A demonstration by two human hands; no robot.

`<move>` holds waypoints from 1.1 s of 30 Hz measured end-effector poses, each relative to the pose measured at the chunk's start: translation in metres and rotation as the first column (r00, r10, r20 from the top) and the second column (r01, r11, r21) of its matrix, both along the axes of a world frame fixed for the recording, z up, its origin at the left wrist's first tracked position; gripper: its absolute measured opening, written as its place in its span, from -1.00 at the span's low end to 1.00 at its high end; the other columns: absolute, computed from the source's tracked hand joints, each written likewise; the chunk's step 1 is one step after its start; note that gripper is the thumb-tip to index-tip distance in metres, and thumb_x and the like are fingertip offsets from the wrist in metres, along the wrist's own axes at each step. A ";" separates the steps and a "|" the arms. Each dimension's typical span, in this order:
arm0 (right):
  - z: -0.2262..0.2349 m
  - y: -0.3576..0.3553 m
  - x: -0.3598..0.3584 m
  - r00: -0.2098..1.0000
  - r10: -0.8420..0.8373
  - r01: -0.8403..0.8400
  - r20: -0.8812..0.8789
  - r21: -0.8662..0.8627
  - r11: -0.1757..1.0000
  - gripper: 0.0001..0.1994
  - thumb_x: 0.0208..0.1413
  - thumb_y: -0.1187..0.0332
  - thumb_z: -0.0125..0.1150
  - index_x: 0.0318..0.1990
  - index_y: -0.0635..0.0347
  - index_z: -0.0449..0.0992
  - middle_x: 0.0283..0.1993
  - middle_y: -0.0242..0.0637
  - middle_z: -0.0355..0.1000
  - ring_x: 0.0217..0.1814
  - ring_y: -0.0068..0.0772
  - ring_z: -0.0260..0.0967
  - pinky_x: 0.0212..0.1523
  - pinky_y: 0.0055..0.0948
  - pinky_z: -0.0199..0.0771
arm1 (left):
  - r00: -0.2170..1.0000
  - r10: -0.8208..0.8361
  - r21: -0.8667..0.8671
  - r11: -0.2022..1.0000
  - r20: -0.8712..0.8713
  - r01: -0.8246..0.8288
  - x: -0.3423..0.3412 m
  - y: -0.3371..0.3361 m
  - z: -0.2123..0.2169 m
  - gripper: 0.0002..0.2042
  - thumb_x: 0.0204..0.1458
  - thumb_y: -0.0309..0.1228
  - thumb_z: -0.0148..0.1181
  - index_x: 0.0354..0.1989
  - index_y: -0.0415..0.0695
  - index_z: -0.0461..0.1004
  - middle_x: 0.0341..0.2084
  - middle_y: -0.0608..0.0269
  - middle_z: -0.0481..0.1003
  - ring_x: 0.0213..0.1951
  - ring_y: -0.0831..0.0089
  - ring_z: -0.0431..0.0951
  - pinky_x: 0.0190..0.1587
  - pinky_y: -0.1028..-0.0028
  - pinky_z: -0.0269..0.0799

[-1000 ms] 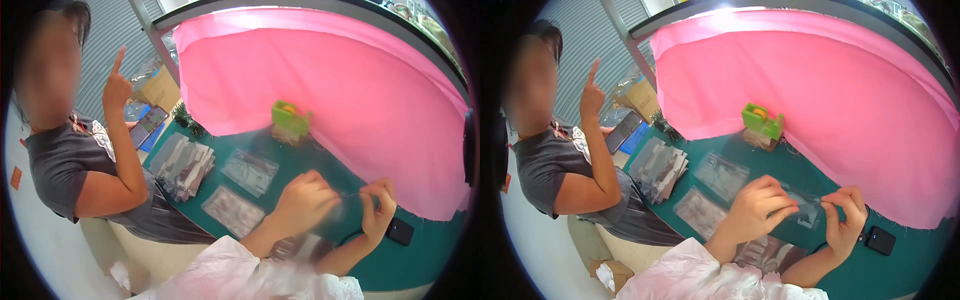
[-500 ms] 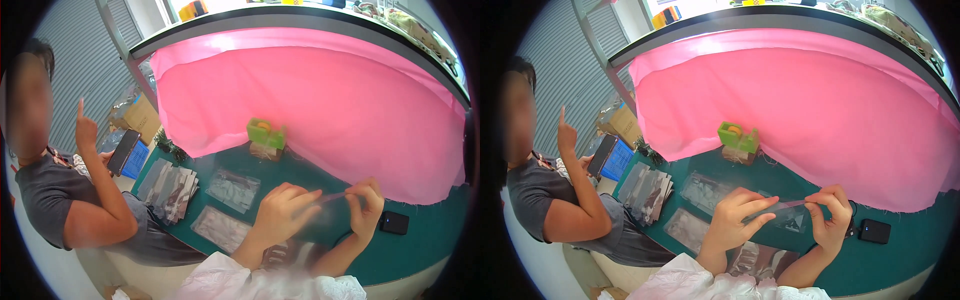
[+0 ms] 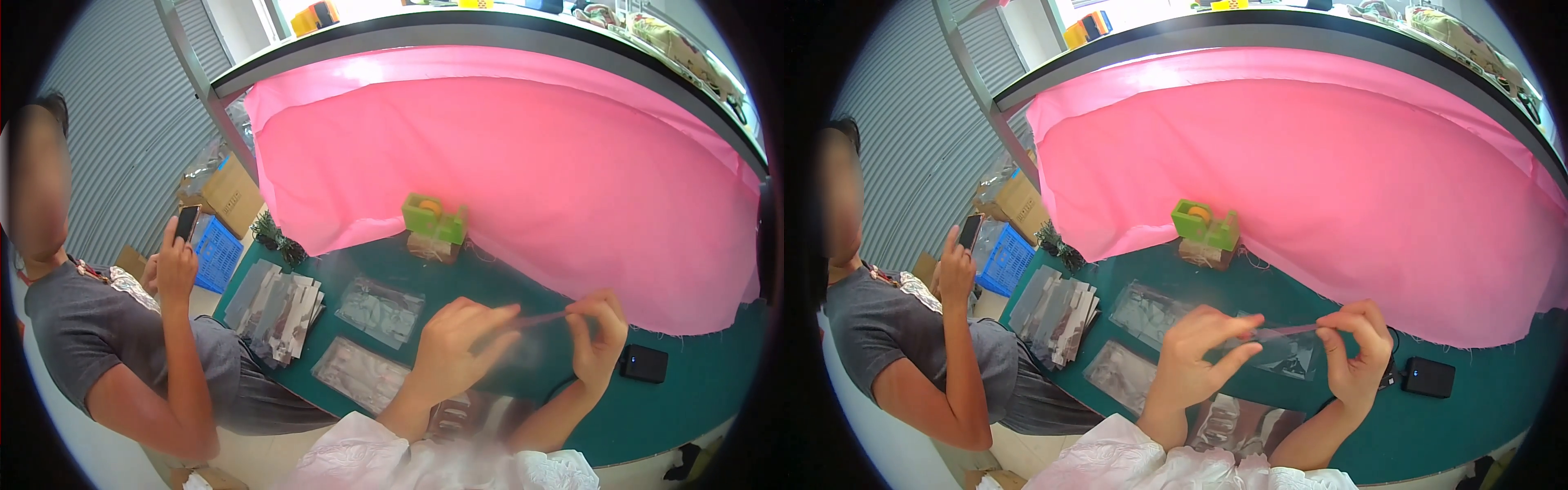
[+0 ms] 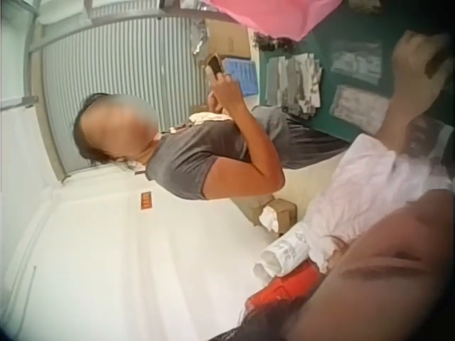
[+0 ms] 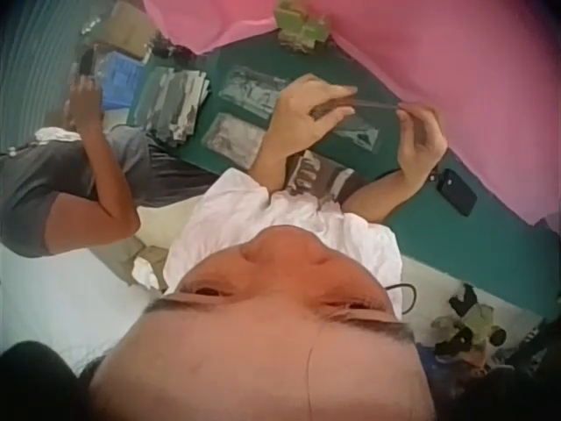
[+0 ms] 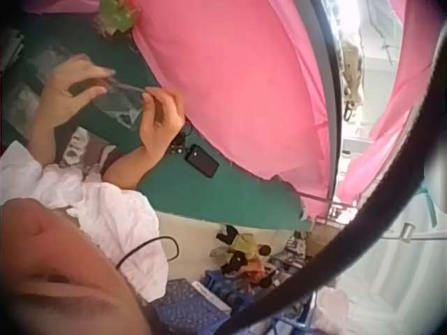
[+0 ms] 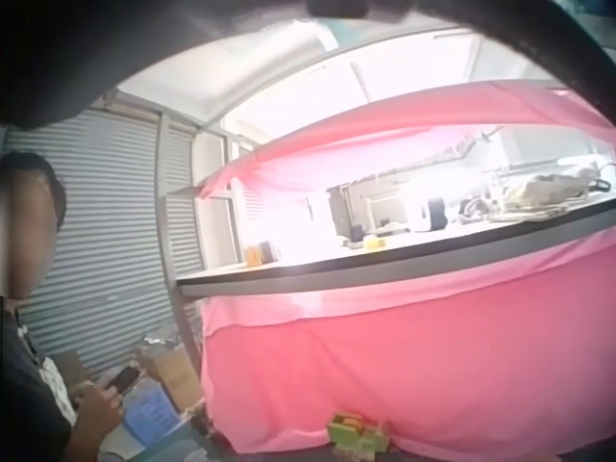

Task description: Place small components into plastic zip-lock bags at a manual workstation.

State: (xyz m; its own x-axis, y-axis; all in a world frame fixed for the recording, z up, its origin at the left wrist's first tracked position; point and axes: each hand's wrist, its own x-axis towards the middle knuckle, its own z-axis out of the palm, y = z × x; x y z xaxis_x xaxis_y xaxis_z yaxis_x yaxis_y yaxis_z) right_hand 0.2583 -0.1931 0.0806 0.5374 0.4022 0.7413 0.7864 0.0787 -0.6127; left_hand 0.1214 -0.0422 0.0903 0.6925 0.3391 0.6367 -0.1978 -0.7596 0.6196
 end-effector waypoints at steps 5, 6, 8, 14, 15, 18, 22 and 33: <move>-0.003 0.001 0.002 0.994 -0.070 0.077 -0.088 0.086 0.993 -0.93 -0.08 0.54 0.29 -0.41 0.31 0.51 -0.44 -0.27 0.32 -0.41 -0.42 0.27 -0.38 -0.52 0.21 | 0.977 0.122 -0.106 0.989 0.174 -0.105 -0.002 0.005 0.003 -0.64 -0.20 -0.66 0.28 -0.15 -0.09 0.58 -0.49 0.27 0.57 -0.40 0.40 0.50 -0.31 0.48 0.39; -0.003 0.001 0.002 0.994 -0.072 0.080 -0.087 0.083 0.993 -0.93 -0.08 0.54 0.29 -0.41 0.31 0.51 -0.44 -0.27 0.32 -0.41 -0.42 0.27 -0.38 -0.52 0.21 | 0.977 0.121 -0.110 0.989 0.175 -0.102 -0.001 0.004 0.003 -0.64 -0.20 -0.66 0.28 -0.15 -0.09 0.58 -0.49 0.27 0.57 -0.40 0.40 0.50 -0.31 0.48 0.39; -0.003 0.003 0.001 0.993 -0.060 0.070 -0.100 0.099 0.993 -0.93 -0.07 0.55 0.28 -0.41 0.31 0.51 -0.43 -0.28 0.32 -0.41 -0.43 0.27 -0.38 -0.52 0.21 | 0.973 0.145 -0.166 0.979 0.177 -0.115 -0.001 0.002 0.004 -0.63 -0.19 -0.68 0.27 -0.14 -0.09 0.58 -0.49 0.26 0.57 -0.39 0.41 0.51 -0.30 0.49 0.39; -0.002 0.005 0.002 0.993 -0.053 0.062 -0.110 0.082 0.995 -0.93 -0.06 0.54 0.28 -0.40 0.32 0.52 -0.43 -0.27 0.33 -0.41 -0.42 0.28 -0.37 -0.53 0.23 | 0.973 0.132 -0.132 0.985 0.189 -0.109 -0.003 0.002 0.006 -0.65 -0.18 -0.69 0.26 -0.16 -0.11 0.58 -0.48 0.25 0.57 -0.41 0.42 0.50 -0.30 0.50 0.38; -0.004 0.003 0.004 0.992 -0.069 0.077 -0.109 0.071 0.994 -0.93 -0.06 0.54 0.28 -0.40 0.32 0.52 -0.43 -0.27 0.33 -0.41 -0.42 0.28 -0.37 -0.53 0.23 | 0.975 0.120 -0.142 0.985 0.188 -0.094 0.001 0.002 0.003 -0.65 -0.18 -0.69 0.26 -0.16 -0.11 0.58 -0.48 0.25 0.57 -0.41 0.42 0.50 -0.30 0.50 0.38; -0.003 -0.002 0.005 0.990 -0.074 0.077 -0.121 0.025 0.997 -0.94 -0.05 0.55 0.26 -0.39 0.32 0.52 -0.40 -0.27 0.34 -0.39 -0.42 0.28 -0.35 -0.51 0.23 | 0.975 0.106 -0.153 0.985 0.196 -0.076 0.005 0.002 0.000 -0.68 -0.17 -0.70 0.26 -0.19 -0.11 0.59 -0.48 0.25 0.57 -0.44 0.40 0.49 -0.33 0.50 0.37; 0.001 0.005 0.002 0.996 -0.028 0.017 -0.089 -0.121 0.993 -0.89 -0.05 0.55 0.21 -0.32 0.32 0.55 -0.23 -0.17 0.39 -0.20 -0.26 0.38 -0.13 -0.38 0.33 | 0.974 0.087 -0.066 0.995 0.211 -0.075 0.001 0.006 0.004 -0.66 -0.20 -0.72 0.21 -0.21 -0.11 0.61 -0.50 0.26 0.52 -0.44 0.38 0.46 -0.35 0.47 0.35; -0.002 0.017 -0.001 0.789 0.455 -0.509 -0.413 -0.024 0.860 -0.70 -0.07 0.49 0.30 -0.14 0.39 0.50 -0.21 -0.15 0.49 -0.17 -0.31 0.47 -0.06 -0.39 0.41 | 0.990 -0.104 0.078 0.992 0.099 0.097 0.013 0.005 -0.005 -0.64 -0.11 -0.60 0.16 -0.07 -0.08 0.58 -0.51 0.28 0.48 -0.44 0.35 0.47 -0.27 0.41 0.32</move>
State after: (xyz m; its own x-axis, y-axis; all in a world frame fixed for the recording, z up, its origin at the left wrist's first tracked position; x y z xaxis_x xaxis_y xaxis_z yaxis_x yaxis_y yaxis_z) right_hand 0.2573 -0.1762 0.0788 0.4746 0.7606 0.4430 0.3692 0.2849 -0.8846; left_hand 0.1347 -0.0374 0.0853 0.6503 0.2210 0.7269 -0.3352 -0.7751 0.5355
